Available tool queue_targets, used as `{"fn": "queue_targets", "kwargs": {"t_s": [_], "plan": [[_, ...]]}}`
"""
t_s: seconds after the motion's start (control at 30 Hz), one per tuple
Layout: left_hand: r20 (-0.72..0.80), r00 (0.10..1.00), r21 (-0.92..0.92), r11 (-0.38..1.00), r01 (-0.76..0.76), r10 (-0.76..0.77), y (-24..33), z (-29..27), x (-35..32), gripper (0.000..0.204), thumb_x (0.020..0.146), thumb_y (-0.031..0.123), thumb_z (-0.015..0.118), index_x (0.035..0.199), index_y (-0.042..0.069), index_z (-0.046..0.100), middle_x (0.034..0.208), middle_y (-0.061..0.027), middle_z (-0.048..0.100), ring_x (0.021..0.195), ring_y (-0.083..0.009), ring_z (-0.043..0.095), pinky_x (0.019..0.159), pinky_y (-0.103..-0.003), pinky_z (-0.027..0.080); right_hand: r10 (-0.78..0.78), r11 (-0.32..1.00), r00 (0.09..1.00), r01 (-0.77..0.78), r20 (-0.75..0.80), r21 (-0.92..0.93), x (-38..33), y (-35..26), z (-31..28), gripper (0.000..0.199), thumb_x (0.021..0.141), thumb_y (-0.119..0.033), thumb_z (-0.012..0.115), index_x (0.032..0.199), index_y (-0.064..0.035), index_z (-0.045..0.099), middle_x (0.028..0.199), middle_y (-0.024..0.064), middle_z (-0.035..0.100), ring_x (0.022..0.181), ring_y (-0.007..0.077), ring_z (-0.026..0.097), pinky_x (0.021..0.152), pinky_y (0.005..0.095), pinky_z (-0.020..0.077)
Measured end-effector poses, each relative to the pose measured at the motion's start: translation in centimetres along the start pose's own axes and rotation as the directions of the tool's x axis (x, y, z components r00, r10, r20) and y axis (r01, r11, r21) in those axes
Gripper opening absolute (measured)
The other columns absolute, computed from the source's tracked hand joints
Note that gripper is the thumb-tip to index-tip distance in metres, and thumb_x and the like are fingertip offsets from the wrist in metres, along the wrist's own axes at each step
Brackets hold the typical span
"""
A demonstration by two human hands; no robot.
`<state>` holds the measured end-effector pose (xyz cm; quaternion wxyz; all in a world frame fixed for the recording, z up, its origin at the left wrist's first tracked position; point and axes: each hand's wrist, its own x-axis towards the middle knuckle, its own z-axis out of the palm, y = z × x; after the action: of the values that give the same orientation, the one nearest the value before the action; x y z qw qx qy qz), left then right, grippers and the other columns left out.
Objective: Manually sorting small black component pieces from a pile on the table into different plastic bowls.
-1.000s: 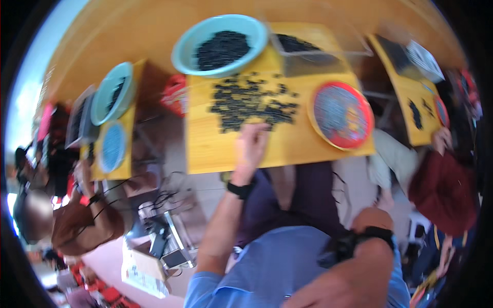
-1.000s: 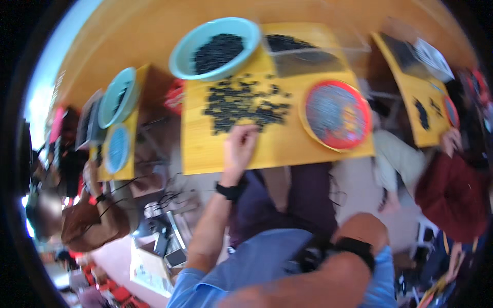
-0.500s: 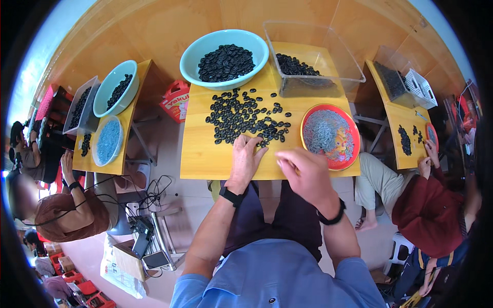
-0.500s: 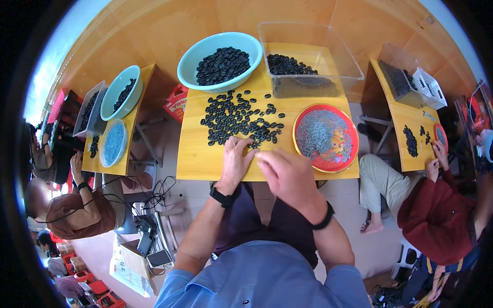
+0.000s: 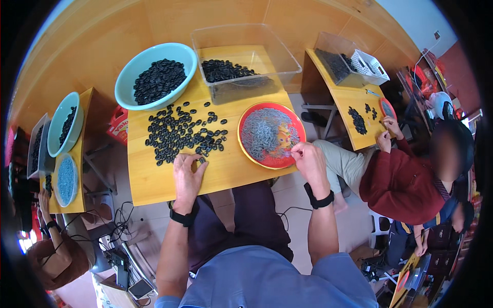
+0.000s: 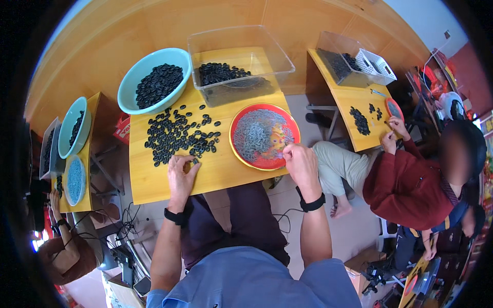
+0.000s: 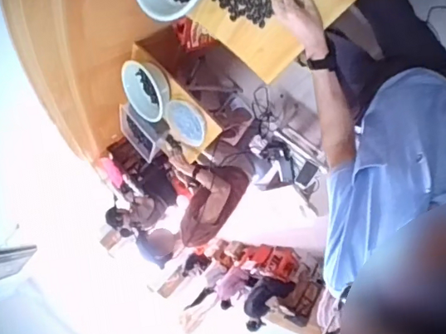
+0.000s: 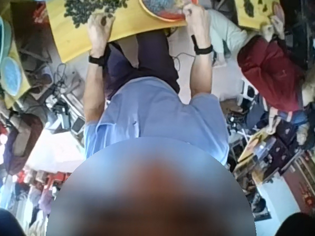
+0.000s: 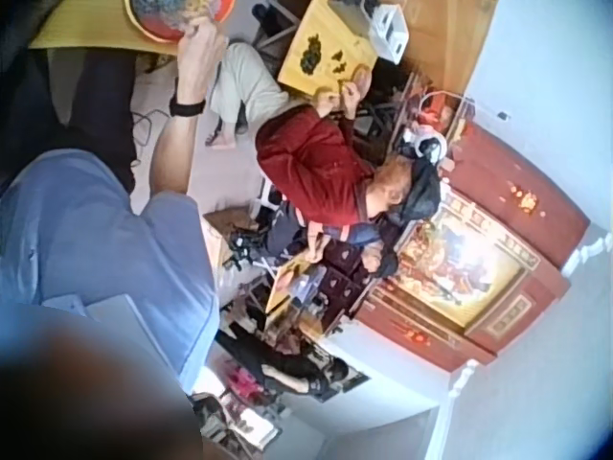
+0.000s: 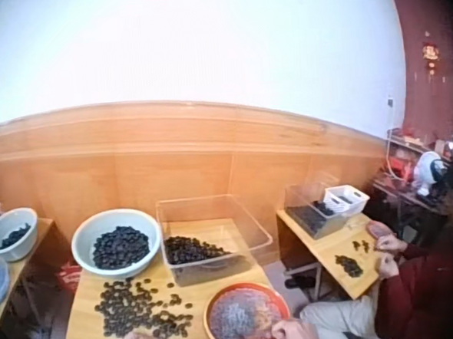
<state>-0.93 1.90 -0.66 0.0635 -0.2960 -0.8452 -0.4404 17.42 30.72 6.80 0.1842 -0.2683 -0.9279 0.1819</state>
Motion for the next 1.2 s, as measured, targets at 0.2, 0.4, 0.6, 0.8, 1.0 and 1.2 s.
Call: {"fn": "queue_targets", "kwargs": {"t_s": [0.2,0.4,0.6,0.8,1.0,1.2], "plan": [[0.037,0.999,0.023,1.0,0.019,-0.02,0.7,0.1,0.2,0.027,0.074,0.011,0.083,0.096,0.003,0.07,0.089,-0.0115,0.058,0.088,-0.0287,0.055,0.08,-0.039,0.046,-0.087,0.994,0.968,0.07,0.236,0.08,1.4,0.8,0.4,0.008,0.078,-0.003,0.07,0.085,-0.0033,0.073,0.08,0.0154,0.071,0.073,0.0304,0.071,0.065,0.0392,0.0543],[0.038,0.999,0.02,0.999,0.028,-0.029,0.3,-0.2,0.2,0.027,0.075,0.011,0.083,0.097,0.003,0.07,0.089,-0.0113,0.058,0.088,-0.0289,0.056,0.08,-0.039,0.047,-0.162,0.985,0.952,0.172,0.258,-0.016,1.6,-0.1,1.6,0.006,0.075,-0.006,0.069,0.08,-0.005,0.072,0.078,0.0147,0.071,0.073,0.0319,0.069,0.068,0.0424,0.0538],[0.052,0.997,0.042,0.998,0.053,-0.055,0.0,-0.7,0.1,0.03,0.074,0.011,0.083,0.1,0.004,0.071,0.089,-0.0115,0.059,0.088,-0.0294,0.056,0.08,-0.039,0.047,-0.198,0.972,0.954,0.221,0.227,-0.08,1.4,0.0,2.9,0.004,0.076,-0.01,0.068,0.076,-0.0064,0.071,0.076,0.0148,0.07,0.072,0.0341,0.068,0.069,0.0449,0.0535],[-0.051,0.996,-0.096,0.993,0.072,-0.077,0.2,0.0,0.2,0.028,0.078,0.006,0.08,0.105,0.005,0.071,0.084,-0.0078,0.058,0.072,-0.0187,0.056,0.065,-0.031,0.048,-0.118,0.989,0.96,0.137,0.254,-0.059,1.3,0.2,2.5,0.007,0.078,-0.011,0.065,0.075,-0.0089,0.071,0.076,0.0147,0.07,0.074,0.0352,0.069,0.068,0.0469,0.0542],[-0.046,0.989,-0.057,0.989,0.137,-0.139,0.5,-0.9,-0.2,0.023,0.081,0.005,0.075,0.104,0.004,0.071,0.083,-0.0093,0.056,0.074,-0.0229,0.055,0.067,-0.035,0.047,-0.065,0.995,0.965,0.083,0.253,-0.062,1.1,-0.6,1.8,0.004,0.076,-0.009,0.066,0.076,-0.0073,0.071,0.076,0.0147,0.07,0.074,0.0343,0.069,0.068,0.0453,0.0548],[-0.005,0.997,0.024,0.997,0.072,-0.072,0.6,-1.2,0.0,0.026,0.081,0.008,0.075,0.106,0.003,0.071,0.085,-0.0104,0.056,0.081,-0.0253,0.055,0.073,-0.037,0.047,-0.041,0.955,0.998,0.024,0.048,0.297,-0.5,-3.6,0.0,0.006,0.079,-0.001,0.07,0.084,-0.001,0.067,0.075,0.0134,0.07,0.067,0.0257,0.071,0.061,0.0337,0.0545]]}}
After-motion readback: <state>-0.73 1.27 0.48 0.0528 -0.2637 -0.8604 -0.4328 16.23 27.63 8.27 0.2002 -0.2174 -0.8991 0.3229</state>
